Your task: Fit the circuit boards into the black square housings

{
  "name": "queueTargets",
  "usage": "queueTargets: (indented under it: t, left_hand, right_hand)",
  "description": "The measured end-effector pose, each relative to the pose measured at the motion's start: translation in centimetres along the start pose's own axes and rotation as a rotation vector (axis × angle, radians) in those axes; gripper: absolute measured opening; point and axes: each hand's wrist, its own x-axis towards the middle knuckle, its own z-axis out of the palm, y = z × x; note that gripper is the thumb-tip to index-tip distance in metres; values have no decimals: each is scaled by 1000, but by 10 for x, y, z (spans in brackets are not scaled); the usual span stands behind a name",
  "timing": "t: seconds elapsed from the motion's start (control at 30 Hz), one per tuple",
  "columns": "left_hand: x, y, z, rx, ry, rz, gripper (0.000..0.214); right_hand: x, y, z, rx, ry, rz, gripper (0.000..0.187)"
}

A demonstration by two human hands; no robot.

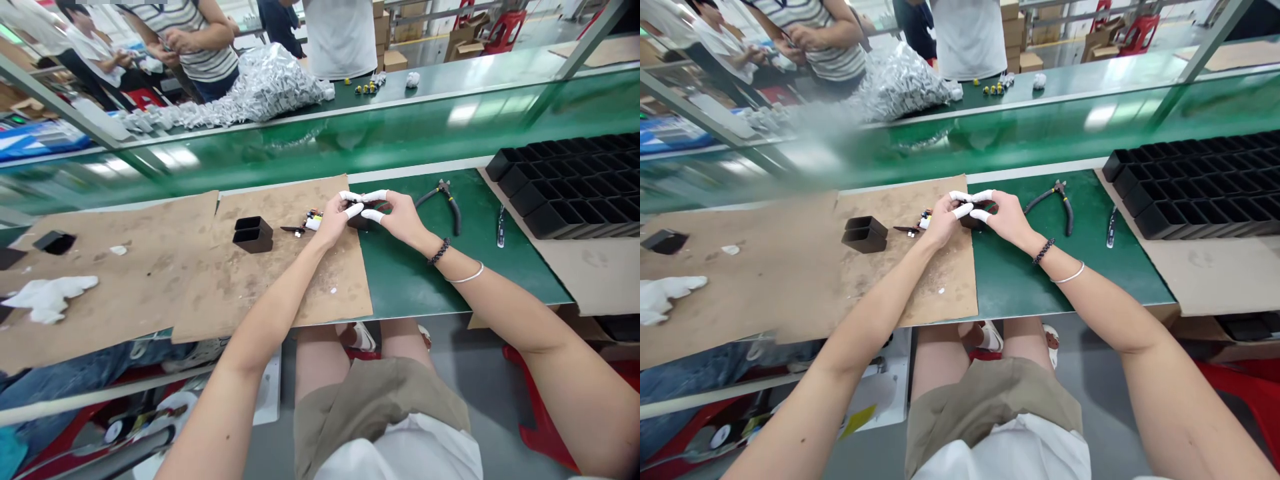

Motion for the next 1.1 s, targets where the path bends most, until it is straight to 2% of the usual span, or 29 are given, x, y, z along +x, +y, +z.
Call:
queueTargets:
  t: [0.1,0.17,0.2,0.3,0.4,0.57,0.73,0.93,1.1]
  left_hand:
    - [-1,10,-7,-105,-167,-107,45]
    - [0,16,-16,-71,-299,-195,67]
    - [1,18,-21,-20,-328,-222,71]
    - [4,16,-28,118,-309,-249,60]
    - [6,9,-25,117,-306,-247,48]
    - [6,4,-16,109,-320,-215,45]
    - [5,5,-15,109,-321,-183,42]
    - [6,4,-15,103,-311,-204,44]
    - [4,5,-16,142,-345,-208,49]
  right_hand:
    - [-5,-5,0,-165,-24,-47,24]
    - [-7,-7,-1,-241,-32,-53,19]
    - [-7,-8,-1,-260,-39,-57,19]
    - [-7,-7,-3,-257,-80,-88,22]
    - [-4,-5,-5,-238,-97,-118,22]
    - [-3,-5,-6,-236,-107,-137,21]
    - [-1,-7,-6,-278,-115,-144,22]
    - [5,-7,-12,-258,-214,-167,10]
    - [6,-1,-14,-291,-261,-135,22]
